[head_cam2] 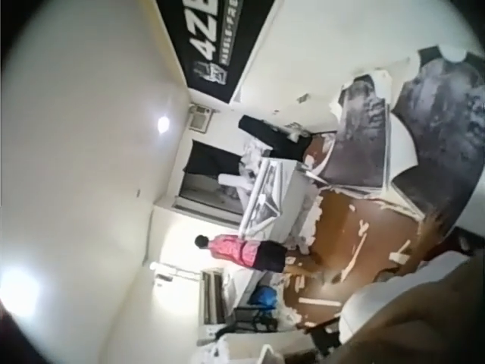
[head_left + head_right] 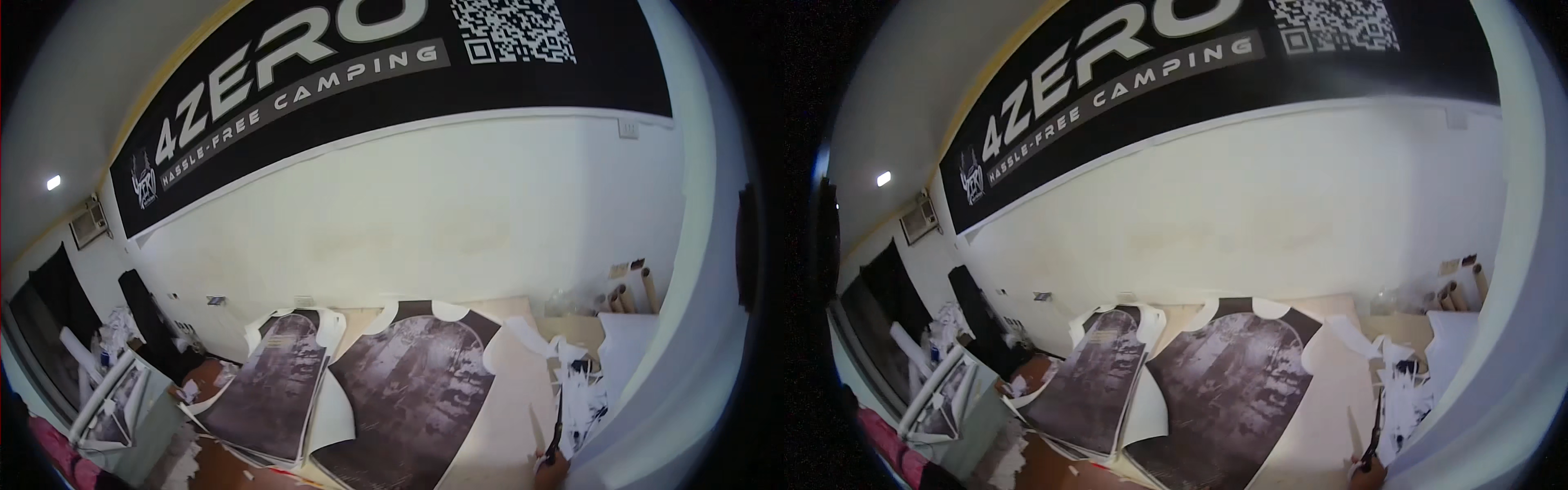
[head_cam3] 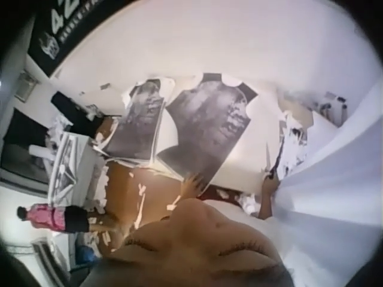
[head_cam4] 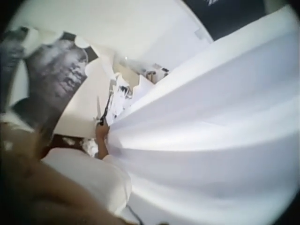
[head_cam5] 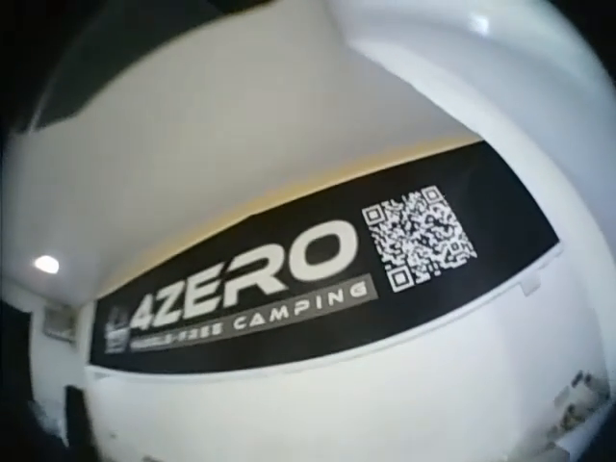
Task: Cutting out printed garment patterns from a large sheet of fabric using scissors on a workbench.
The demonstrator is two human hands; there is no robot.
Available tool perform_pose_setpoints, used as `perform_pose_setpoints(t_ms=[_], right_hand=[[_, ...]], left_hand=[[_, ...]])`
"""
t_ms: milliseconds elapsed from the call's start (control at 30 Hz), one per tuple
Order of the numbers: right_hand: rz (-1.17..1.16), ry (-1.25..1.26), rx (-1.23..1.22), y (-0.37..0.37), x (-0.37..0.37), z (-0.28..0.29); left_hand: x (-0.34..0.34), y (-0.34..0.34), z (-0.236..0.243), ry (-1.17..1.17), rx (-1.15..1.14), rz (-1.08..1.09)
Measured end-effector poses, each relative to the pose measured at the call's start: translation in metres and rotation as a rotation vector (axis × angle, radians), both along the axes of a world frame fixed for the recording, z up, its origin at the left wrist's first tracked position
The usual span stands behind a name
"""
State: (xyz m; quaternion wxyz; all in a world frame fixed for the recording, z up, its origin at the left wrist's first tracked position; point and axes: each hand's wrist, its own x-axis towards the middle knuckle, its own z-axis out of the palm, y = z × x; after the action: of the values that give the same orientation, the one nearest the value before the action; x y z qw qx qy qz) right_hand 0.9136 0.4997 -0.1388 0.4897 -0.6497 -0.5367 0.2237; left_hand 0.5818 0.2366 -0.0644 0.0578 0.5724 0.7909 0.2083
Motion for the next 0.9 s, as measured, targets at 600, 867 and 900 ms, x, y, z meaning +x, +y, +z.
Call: perform_pose_setpoints(t_ms=[600,867,900], right_hand=[[0.118,0.018,0.033,0.029,-0.051,0.056],[0.176,0.040,-0.029,0.027,-0.050,0.046],[0.178,0.034,-0.035,0.026,-0.049,0.044]], left_hand=[[-0.059,0.004,0.009,0.040,-0.006,0.111],[-0.093,-0.012,0.018,0.135,-0.164,0.601],[-0.087,-0.009,0.019,0.131,-0.171,0.601]])
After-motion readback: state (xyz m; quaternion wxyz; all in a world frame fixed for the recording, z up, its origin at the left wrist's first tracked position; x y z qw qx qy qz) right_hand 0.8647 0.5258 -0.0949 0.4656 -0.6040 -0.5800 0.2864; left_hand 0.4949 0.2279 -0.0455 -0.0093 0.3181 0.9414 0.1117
